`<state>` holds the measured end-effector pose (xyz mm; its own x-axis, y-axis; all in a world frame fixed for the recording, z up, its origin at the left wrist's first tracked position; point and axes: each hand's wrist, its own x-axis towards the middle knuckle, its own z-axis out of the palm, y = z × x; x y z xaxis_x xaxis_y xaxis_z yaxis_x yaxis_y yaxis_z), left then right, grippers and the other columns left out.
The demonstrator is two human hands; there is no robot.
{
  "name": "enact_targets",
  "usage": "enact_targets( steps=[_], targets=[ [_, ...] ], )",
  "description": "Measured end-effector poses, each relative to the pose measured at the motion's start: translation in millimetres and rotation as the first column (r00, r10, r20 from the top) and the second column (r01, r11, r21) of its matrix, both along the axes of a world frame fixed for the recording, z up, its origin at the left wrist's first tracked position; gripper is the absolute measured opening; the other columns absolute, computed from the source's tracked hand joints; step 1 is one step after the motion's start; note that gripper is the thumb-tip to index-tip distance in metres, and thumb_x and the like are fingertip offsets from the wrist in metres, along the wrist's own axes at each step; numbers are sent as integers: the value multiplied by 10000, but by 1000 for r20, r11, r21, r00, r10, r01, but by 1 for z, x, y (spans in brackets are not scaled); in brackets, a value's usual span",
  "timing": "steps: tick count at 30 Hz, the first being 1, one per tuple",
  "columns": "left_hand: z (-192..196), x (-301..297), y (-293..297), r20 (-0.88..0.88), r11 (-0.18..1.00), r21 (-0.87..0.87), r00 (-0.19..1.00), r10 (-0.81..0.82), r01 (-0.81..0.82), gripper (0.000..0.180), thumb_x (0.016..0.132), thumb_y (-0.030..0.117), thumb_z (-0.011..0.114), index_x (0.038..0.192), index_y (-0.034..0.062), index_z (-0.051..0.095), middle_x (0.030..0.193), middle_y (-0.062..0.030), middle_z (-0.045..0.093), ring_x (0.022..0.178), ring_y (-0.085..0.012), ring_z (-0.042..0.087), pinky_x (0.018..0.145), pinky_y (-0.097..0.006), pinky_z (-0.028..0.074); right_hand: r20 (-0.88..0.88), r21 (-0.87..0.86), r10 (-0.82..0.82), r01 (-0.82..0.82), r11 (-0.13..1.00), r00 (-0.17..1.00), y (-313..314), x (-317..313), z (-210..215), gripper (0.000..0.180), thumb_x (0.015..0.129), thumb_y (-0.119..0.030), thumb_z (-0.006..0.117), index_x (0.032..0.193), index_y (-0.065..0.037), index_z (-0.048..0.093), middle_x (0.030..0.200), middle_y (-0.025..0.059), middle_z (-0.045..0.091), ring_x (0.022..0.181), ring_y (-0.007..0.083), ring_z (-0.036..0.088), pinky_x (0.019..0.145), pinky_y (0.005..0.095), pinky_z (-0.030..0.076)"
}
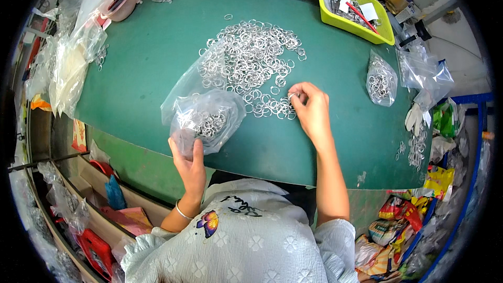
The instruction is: The person sorts small metal rings by picking them up by hand from a pile on a workbench and placing them into a clear plastic bag.
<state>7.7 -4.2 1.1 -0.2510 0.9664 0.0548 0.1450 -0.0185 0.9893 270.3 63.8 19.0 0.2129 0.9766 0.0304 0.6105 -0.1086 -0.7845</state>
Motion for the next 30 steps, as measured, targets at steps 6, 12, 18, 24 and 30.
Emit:
enact_targets(
  steps=[6,12,18,24,30],
  targets=[
    [0,3,1,25,1000,19,999,-25,24,430,847,-1,589,1248,-28,438,1196,-123,385,1120,-226,429,978,-322,345,-366,129,250,-217,968,896,-41,-85,24,147,792,51,637,935,22,634,908,95,632,765,146,632,653,250,519],
    [1,0,0,26,1000,7,999,-19,18,431,853,0,585,1256,-26,434,1199,-121,381,1127,-225,426,985,-329,343,-250,208,329,-282,937,911,-39,-93,21,166,801,71,588,950,22,644,956,136,643,852,270,650,702,305,521],
    [0,1,0,23,999,19,999,-31,30,439,851,-3,587,1260,-24,429,1204,-119,374,1133,-225,425,988,-330,344,352,298,8,-120,947,936,12,-22,-4,176,764,6,657,938,-8,637,954,88,600,903,292,543,773,398,443],
    [1,0,-1,14,999,11,999,-35,35,440,849,0,593,1257,-22,429,1206,-119,370,1133,-222,425,983,-327,349,264,240,-11,-54,969,964,15,-9,-25,73,788,-26,668,845,-2,628,806,86,599,708,245,553,729,363,420],
    [0,0,-1,14,999,17,999,-36,36,437,852,3,591,1258,-20,429,1200,-117,371,1131,-220,426,980,-324,352,27,188,-106,99,977,994,18,-9,-21,195,757,-43,709,935,19,659,712,87,594,581,191,509,574,323,435]
  ],
)
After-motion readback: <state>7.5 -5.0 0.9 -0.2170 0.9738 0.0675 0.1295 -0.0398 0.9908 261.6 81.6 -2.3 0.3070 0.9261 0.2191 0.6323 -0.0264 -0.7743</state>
